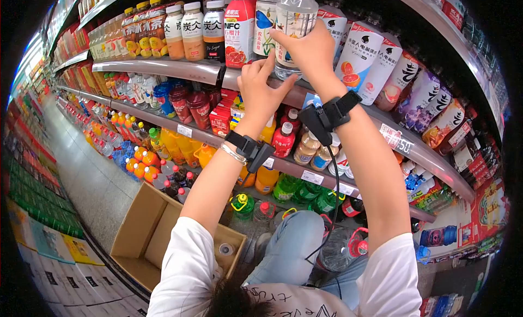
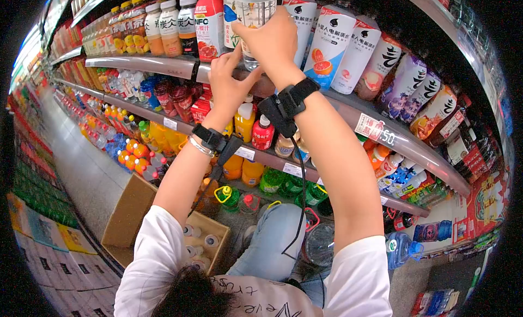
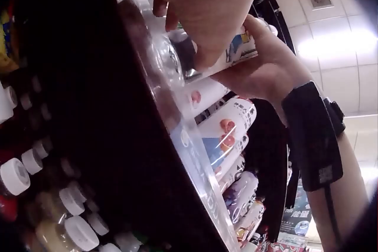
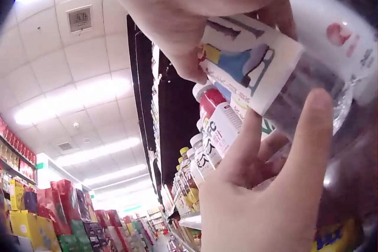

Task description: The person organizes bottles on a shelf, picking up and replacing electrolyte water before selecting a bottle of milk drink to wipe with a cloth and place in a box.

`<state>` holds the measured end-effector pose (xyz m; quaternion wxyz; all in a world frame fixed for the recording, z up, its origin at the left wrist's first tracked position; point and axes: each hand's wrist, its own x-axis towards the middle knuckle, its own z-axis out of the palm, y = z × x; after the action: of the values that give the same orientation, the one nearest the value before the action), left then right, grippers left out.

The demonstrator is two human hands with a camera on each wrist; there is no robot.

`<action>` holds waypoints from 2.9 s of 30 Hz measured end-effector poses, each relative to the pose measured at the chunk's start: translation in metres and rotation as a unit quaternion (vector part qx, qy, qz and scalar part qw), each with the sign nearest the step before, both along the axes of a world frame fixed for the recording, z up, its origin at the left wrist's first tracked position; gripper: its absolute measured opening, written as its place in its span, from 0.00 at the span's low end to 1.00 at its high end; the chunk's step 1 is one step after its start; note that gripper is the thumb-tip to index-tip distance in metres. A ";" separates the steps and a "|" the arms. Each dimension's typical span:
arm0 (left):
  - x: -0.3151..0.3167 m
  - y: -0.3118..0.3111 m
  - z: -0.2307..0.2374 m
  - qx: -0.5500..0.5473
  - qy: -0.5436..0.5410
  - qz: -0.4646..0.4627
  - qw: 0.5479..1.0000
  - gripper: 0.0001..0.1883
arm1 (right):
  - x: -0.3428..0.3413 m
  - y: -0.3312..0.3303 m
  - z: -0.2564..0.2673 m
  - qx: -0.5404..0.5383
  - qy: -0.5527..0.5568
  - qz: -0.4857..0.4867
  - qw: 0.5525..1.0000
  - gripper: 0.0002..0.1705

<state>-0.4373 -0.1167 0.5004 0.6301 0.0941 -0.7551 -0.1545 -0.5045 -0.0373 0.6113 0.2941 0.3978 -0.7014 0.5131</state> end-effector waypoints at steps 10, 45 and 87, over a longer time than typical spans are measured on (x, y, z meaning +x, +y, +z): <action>0.008 -0.040 0.010 -0.091 0.047 0.049 0.994 0.28 | 0.013 0.009 0.020 0.050 -0.020 -0.130 0.990 0.47; 0.000 -0.030 0.013 0.002 0.026 0.014 1.000 0.38 | -0.017 -0.048 0.010 0.007 0.031 -0.003 0.999 0.45; 0.233 -0.026 -0.152 0.094 -0.242 0.049 0.964 0.13 | -0.013 -0.036 -0.047 -0.014 -0.214 0.296 0.931 0.36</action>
<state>-0.2044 -0.1427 0.3487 0.4235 0.2240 -0.8619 -0.1661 -0.5179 -0.0730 0.5644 -0.0231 0.4642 -0.5907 0.6596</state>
